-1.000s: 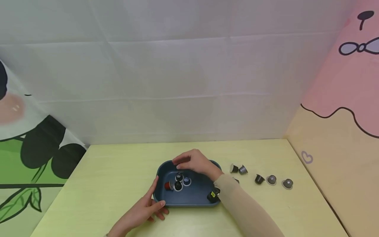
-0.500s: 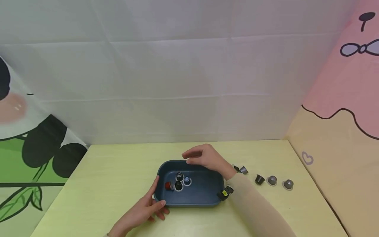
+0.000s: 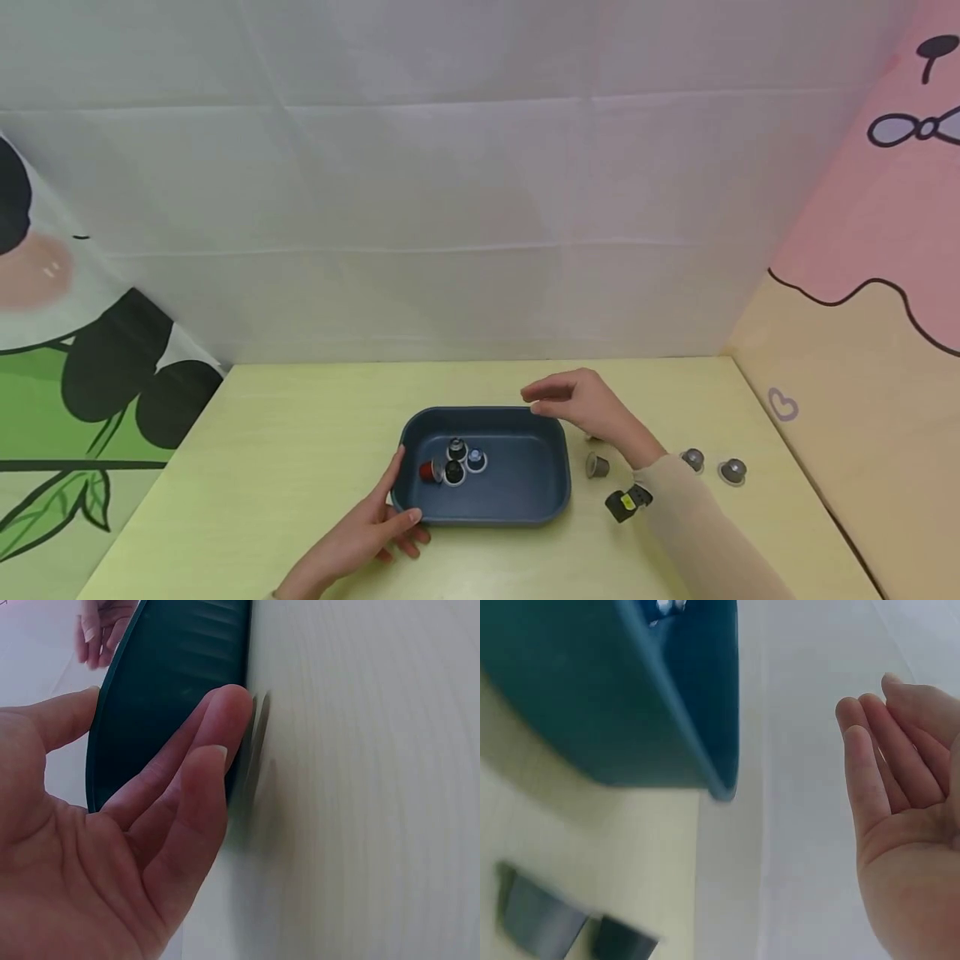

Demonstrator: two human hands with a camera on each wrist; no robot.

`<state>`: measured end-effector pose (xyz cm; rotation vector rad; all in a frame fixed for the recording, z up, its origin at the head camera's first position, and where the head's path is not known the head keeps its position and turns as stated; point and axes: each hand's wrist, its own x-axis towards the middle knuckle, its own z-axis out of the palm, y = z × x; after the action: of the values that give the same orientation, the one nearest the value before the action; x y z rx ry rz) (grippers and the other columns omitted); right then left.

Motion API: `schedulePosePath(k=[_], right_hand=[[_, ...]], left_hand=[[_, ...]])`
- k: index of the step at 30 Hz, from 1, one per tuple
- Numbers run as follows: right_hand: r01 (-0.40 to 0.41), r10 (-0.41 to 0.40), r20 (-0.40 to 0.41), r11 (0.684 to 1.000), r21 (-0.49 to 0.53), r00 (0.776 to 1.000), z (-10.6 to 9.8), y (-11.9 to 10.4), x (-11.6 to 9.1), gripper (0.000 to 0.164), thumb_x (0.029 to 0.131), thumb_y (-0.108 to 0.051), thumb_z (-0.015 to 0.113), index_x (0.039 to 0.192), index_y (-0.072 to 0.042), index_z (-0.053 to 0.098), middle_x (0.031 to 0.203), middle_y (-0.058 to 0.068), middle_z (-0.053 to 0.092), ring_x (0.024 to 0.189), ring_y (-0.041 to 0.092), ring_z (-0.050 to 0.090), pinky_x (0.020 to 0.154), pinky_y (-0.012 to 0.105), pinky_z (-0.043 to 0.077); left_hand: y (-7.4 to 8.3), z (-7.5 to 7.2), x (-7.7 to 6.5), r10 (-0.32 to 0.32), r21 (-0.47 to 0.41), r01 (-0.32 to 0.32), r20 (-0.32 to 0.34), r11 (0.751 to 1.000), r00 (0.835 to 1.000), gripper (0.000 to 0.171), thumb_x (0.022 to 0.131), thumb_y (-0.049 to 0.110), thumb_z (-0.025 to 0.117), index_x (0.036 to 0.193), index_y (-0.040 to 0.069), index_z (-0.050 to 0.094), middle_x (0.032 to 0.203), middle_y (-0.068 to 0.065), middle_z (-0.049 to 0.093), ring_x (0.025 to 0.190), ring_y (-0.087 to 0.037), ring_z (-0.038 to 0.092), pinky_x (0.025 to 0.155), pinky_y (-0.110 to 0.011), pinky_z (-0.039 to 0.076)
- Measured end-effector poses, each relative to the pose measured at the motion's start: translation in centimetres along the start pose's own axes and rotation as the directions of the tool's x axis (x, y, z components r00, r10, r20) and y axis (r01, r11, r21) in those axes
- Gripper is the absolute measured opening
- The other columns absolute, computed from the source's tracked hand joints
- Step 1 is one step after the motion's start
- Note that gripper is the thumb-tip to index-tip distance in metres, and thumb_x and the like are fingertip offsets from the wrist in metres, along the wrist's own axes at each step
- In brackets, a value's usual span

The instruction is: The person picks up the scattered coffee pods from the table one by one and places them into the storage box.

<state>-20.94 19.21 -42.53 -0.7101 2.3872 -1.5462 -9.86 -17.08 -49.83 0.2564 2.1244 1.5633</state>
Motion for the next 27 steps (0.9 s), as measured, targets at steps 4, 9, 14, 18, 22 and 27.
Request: schedulePosePath(k=[4,9,14,18,22,27], right_hand=[[-0.011,0.01,-0.031,0.999,-0.033,0.999,-1.0,1.0,-1.5,0.03,0.093,-0.021,0.073,0.12,-0.008,0.073,0.116,0.009,0.071,0.103,0.017,0.069,0.086,0.03,0.054],[-0.041,0.038,-0.045,0.997,-0.062,0.998,-1.9,2.2,-3.0,0.03,0.093,-0.022,0.073,0.12,-0.008,0.073,0.115,0.007,0.072,0.104,0.013,0.068,0.085,0.03,0.054],[-0.073,0.067,-0.07,0.994,-0.078,0.995,-2.5,3.2,-4.4,0.029,0.093,-0.02,0.072,0.119,-0.007,0.073,0.115,0.009,0.072,0.101,0.012,0.069,0.082,0.028,0.054],[-0.093,0.089,-0.069,0.994,-0.063,0.994,-2.7,4.0,-5.5,0.029,0.093,-0.016,0.072,0.118,-0.003,0.072,0.114,0.012,0.072,0.102,0.015,0.069,0.083,0.025,0.053],[-0.082,0.08,-0.056,0.996,-0.046,0.995,-2.7,4.9,-6.6,0.03,0.093,-0.011,0.071,0.119,0.003,0.07,0.115,0.017,0.07,0.103,0.018,0.069,0.082,0.024,0.053],[-0.098,0.093,-0.066,0.993,-0.067,0.993,-2.7,6.0,-7.7,0.033,0.093,-0.014,0.071,0.121,0.003,0.068,0.116,0.017,0.07,0.104,0.015,0.068,0.082,0.024,0.053]], left_hand=[[0.0,0.0,0.0,0.0,-0.002,0.0,0.002,1.0,1.0,0.094,0.101,0.031,0.062,0.159,0.031,-0.013,0.086,-0.009,0.074,0.074,-0.029,0.072,0.054,-0.039,0.049],[0.0,0.0,0.0,0.001,-0.005,-0.001,0.005,1.0,1.0,0.094,0.101,0.031,0.061,0.159,0.032,-0.013,0.086,-0.01,0.074,0.074,-0.03,0.072,0.053,-0.038,0.049],[0.0,-0.1,0.0,-0.005,-0.007,0.005,0.003,1.0,1.0,0.094,0.101,0.031,0.061,0.159,0.033,-0.013,0.087,-0.01,0.074,0.074,-0.03,0.072,0.054,-0.038,0.049],[0.0,-0.1,-0.1,-0.006,-0.006,0.006,0.001,1.0,1.0,0.094,0.101,0.031,0.062,0.159,0.033,-0.013,0.087,-0.009,0.074,0.073,-0.029,0.072,0.054,-0.038,0.049],[0.1,0.0,-0.1,0.001,-0.008,-0.001,0.005,1.0,1.0,0.094,0.101,0.031,0.062,0.159,0.033,-0.012,0.086,-0.009,0.074,0.073,-0.029,0.072,0.053,-0.037,0.049],[0.1,0.0,-0.1,-0.003,-0.01,0.003,0.004,1.0,1.0,0.094,0.1,0.031,0.062,0.159,0.033,-0.012,0.086,-0.009,0.074,0.073,-0.029,0.072,0.053,-0.038,0.049]])
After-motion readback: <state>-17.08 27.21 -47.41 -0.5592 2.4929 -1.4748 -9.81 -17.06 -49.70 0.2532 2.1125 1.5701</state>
